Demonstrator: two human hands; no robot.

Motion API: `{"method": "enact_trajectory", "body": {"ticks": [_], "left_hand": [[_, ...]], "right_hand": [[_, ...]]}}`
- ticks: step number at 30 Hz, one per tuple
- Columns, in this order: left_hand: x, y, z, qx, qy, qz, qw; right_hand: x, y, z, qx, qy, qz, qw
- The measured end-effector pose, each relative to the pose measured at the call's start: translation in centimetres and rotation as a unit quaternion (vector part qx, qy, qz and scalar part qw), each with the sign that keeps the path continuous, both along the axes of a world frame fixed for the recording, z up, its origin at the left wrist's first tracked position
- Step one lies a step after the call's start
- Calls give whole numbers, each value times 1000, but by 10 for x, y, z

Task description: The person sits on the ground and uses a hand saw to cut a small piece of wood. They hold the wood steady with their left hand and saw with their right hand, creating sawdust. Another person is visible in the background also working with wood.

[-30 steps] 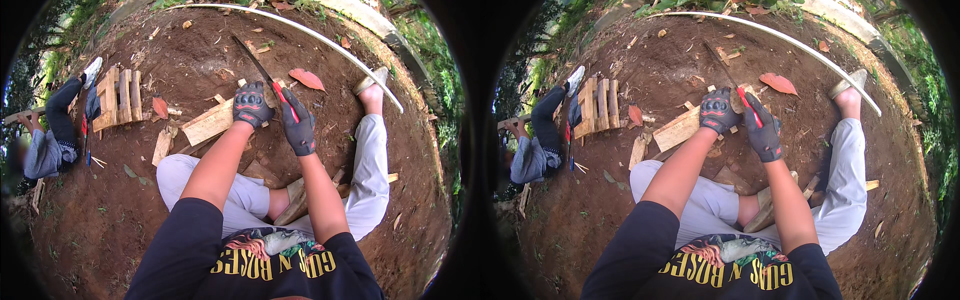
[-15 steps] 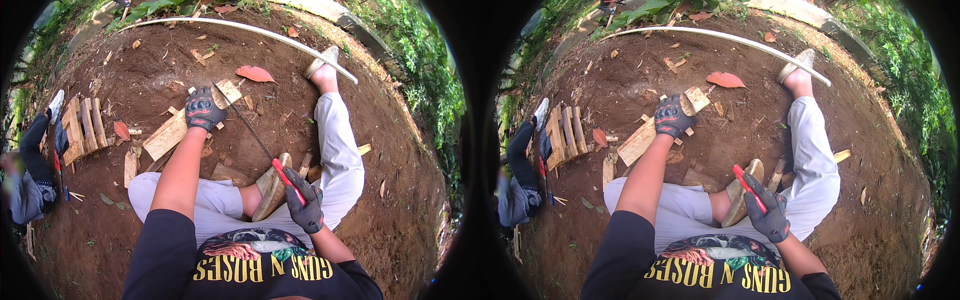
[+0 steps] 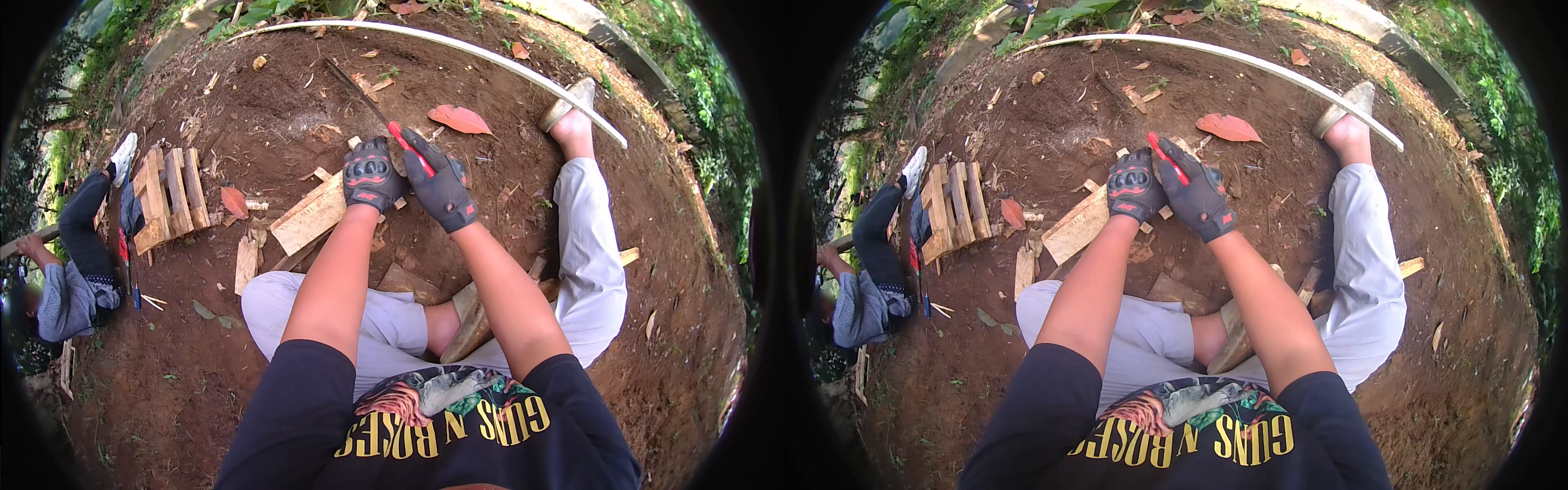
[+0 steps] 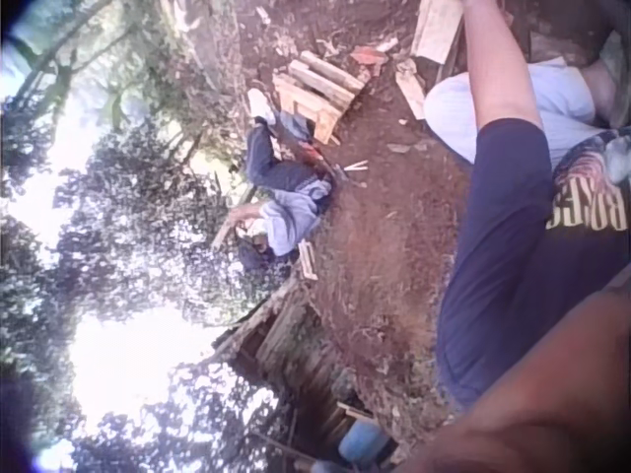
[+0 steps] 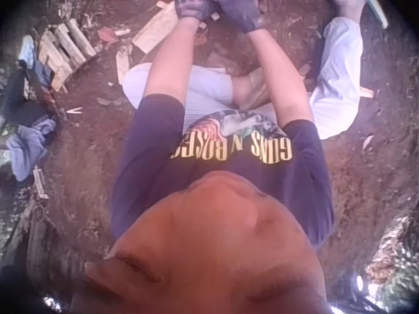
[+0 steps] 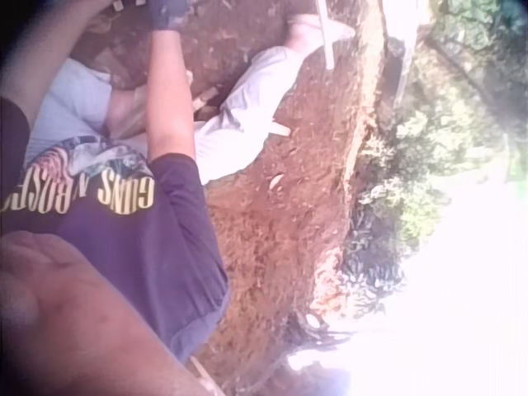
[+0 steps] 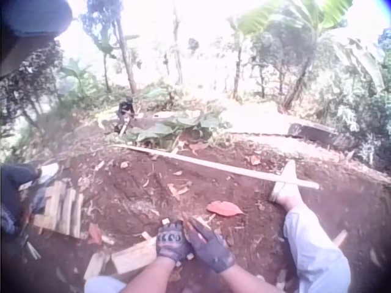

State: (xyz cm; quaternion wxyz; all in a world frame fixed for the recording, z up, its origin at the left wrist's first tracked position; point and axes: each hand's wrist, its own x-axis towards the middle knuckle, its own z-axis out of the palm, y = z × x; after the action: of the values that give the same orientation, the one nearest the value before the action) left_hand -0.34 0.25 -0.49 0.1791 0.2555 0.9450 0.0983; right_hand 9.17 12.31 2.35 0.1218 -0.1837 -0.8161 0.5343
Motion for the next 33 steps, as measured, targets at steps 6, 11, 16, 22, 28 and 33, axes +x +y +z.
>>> {"method": "enact_trajectory", "body": {"ticks": [6,11,16,22,28,33], "left_hand": [[-6,4,20,-31,-48,10,998],[-1,6,13,-18,-36,12,999],[-2,3,15,-17,-52,6,998],[0,-1,12,0,-34,-2,999],[-4,7,12,-6,-55,4,998],[-6,1,23,-40,-50,21,998]], "right_hand": [[159,8,89,35,-143,0,989],[257,12,178,62,-169,8,984],[217,16,147,57,-157,15,986],[45,1,26,51,-40,-1,998],[36,7,11,8,-35,-18,999],[170,9,84,63,-118,-9,991]]}}
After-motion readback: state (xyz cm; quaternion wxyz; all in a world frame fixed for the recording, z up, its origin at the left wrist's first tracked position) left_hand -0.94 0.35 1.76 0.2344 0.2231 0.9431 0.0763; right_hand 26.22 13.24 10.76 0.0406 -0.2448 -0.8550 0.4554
